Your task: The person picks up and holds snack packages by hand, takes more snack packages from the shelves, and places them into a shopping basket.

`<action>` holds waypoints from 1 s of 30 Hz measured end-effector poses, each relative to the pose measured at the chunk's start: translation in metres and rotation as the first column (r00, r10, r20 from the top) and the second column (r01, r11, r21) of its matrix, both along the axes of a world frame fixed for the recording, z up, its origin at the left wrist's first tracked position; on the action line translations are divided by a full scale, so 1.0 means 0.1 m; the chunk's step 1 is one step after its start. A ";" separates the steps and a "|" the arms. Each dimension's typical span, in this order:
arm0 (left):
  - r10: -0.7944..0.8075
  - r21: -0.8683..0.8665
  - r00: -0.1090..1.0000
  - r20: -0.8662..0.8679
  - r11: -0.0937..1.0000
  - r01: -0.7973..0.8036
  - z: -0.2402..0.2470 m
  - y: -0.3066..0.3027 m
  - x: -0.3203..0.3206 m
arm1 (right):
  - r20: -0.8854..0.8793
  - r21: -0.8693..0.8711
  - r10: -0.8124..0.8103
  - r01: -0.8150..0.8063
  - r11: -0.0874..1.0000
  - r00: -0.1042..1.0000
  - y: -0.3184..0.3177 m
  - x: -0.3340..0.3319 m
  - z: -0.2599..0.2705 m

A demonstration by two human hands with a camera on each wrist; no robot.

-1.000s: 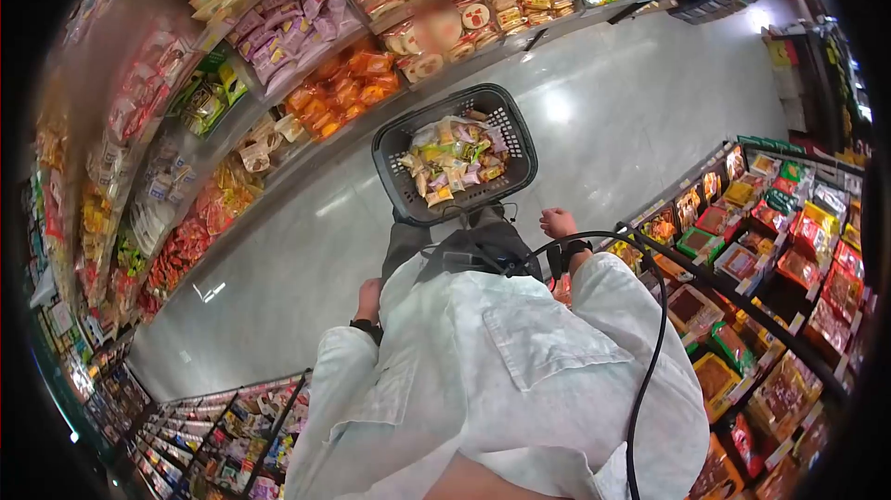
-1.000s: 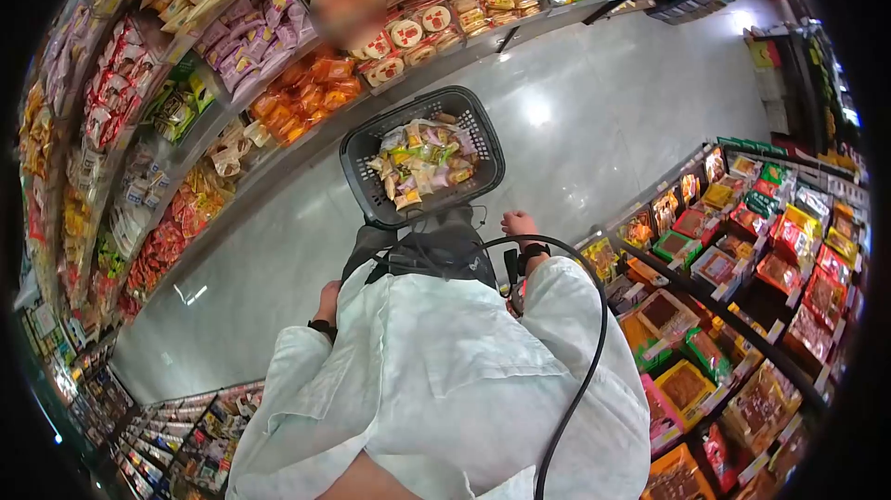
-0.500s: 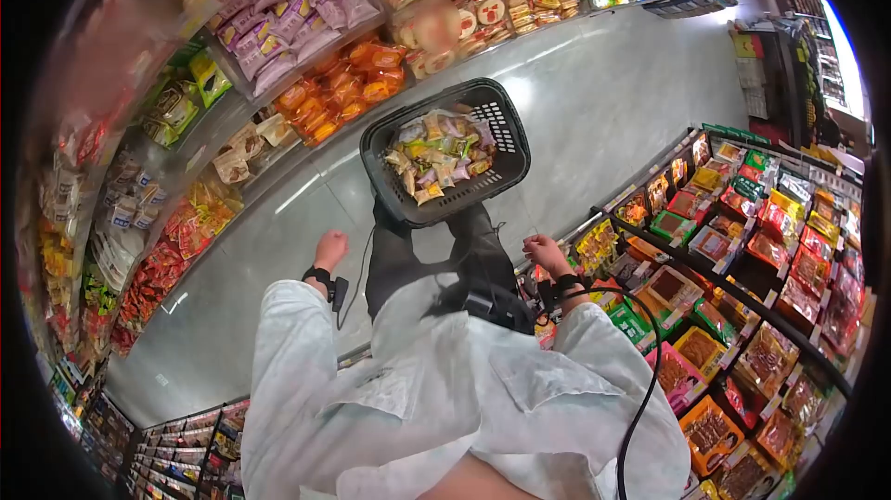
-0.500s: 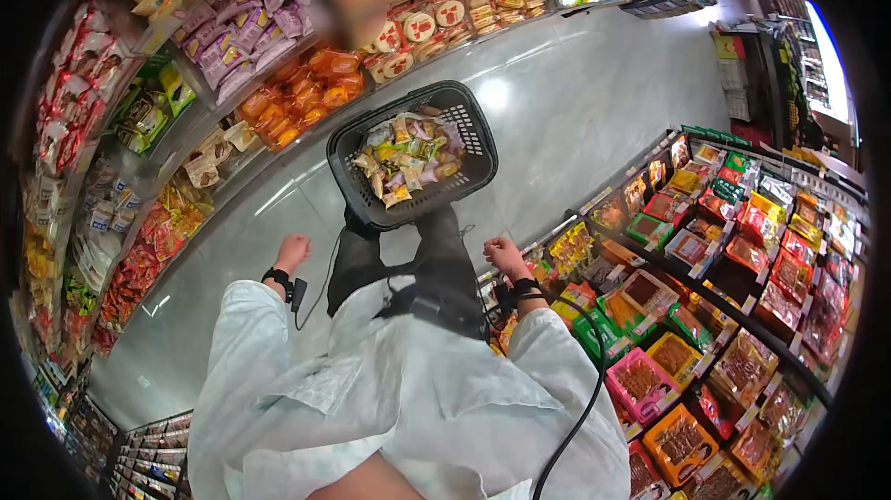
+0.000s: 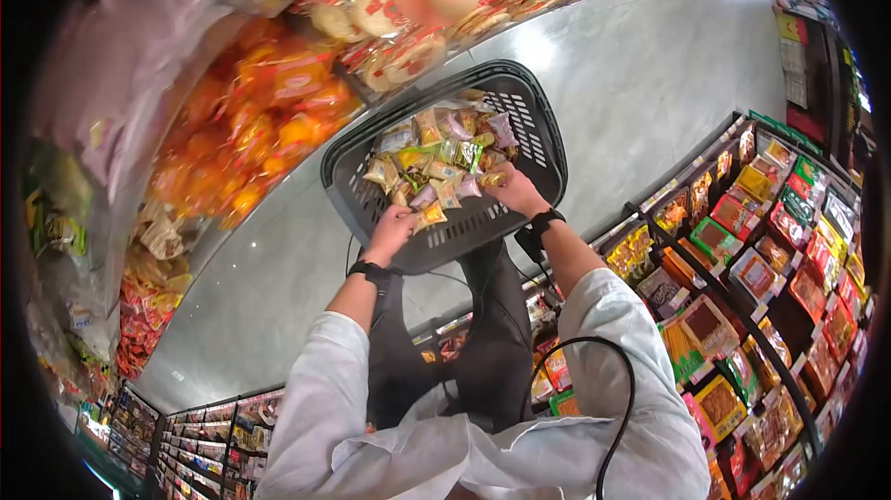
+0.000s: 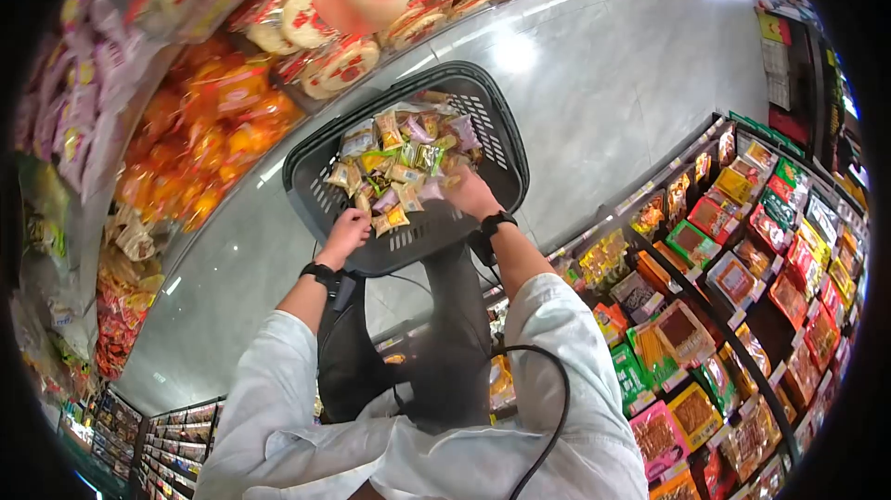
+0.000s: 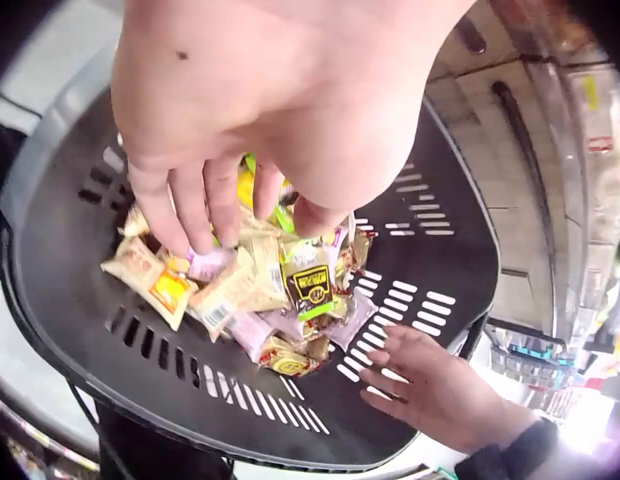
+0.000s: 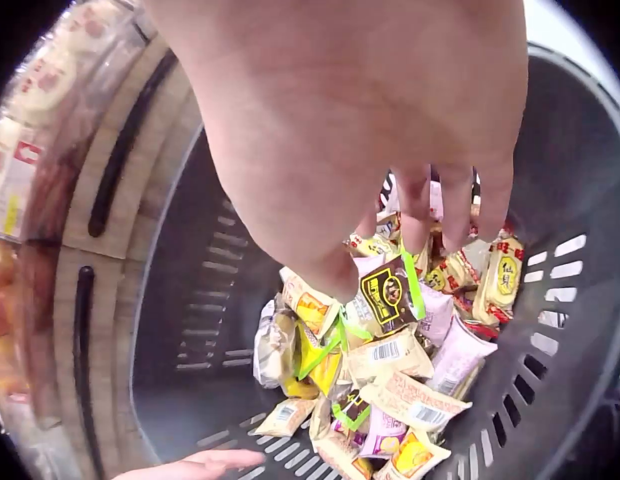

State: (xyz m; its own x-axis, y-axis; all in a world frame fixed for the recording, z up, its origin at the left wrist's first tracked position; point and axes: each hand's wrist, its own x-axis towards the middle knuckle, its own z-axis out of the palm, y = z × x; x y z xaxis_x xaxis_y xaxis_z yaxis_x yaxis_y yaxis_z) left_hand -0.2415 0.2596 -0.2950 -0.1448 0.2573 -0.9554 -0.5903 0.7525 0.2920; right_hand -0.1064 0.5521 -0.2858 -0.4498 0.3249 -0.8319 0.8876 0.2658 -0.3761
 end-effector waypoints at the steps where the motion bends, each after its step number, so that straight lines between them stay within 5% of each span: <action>1: 0.030 -0.027 0.999 0.031 0.999 -0.029 -0.17 0.17 0.10 | -0.027 0.006 -0.008 0.008 1.000 1.000 0.02 -0.04 -0.26; 4: 0.113 0.024 0.993 0.047 0.993 -0.114 -0.76 0.52 0.39 | -0.054 0.035 -0.057 0.059 0.998 0.997 0.00 -0.08 -0.91; 5: 0.191 -0.077 0.979 0.065 0.979 -0.186 -0.49 0.80 0.28 | -0.023 0.043 -0.073 0.074 0.996 0.997 -0.05 -0.08 -1.00; 6: 0.210 -0.107 0.977 0.021 0.972 -0.207 -0.75 0.80 0.38 | -0.003 0.055 -0.079 0.079 0.995 0.997 -0.05 -0.19 -1.06; 7: 0.233 -0.127 0.972 -0.032 0.964 -0.235 -1.13 0.80 0.53 | 0.111 -0.001 -0.129 0.130 0.991 0.985 -0.08 -0.28 -1.08; 10: 0.301 -0.191 0.952 0.061 0.939 -0.285 -1.46 0.94 0.60 | 0.061 0.026 -0.320 0.319 0.947 0.945 -0.40 -0.01 -1.74; 13: 0.316 -0.245 0.934 0.169 0.931 -0.270 -1.49 1.14 0.61 | 0.034 0.099 -0.237 0.233 0.967 0.971 -0.70 0.02 -1.96; 15: 0.482 -0.213 0.844 0.233 0.872 -0.440 -1.33 1.26 0.66 | 0.052 -0.111 -0.522 0.525 0.844 0.851 -0.82 0.05 -1.94; 17: 0.532 -0.160 0.790 0.305 0.847 -0.508 -1.19 1.29 0.64 | 0.150 -0.334 -0.743 0.741 0.583 0.652 -0.70 -0.20 -1.30; 20: 0.473 -0.067 0.828 0.300 0.877 -0.476 -0.92 1.25 0.65 | 0.118 -0.367 -0.750 0.731 0.575 0.650 -0.65 -0.13 -0.97; 24: 0.533 0.030 0.821 0.205 0.835 -0.549 0.23 1.34 0.42 | -0.046 -0.302 -0.755 0.711 0.635 0.654 -0.76 -0.13 -0.36; 26: 0.540 0.179 0.797 0.272 0.785 -0.593 0.25 1.13 0.51 | -0.078 -0.321 -0.755 0.701 0.637 0.651 -0.79 -0.18 0.12; 30: 0.516 0.224 0.736 0.439 0.730 -0.645 1.50 0.94 0.21 | -0.255 -0.309 -0.568 0.491 0.814 0.782 -0.87 -0.21 1.21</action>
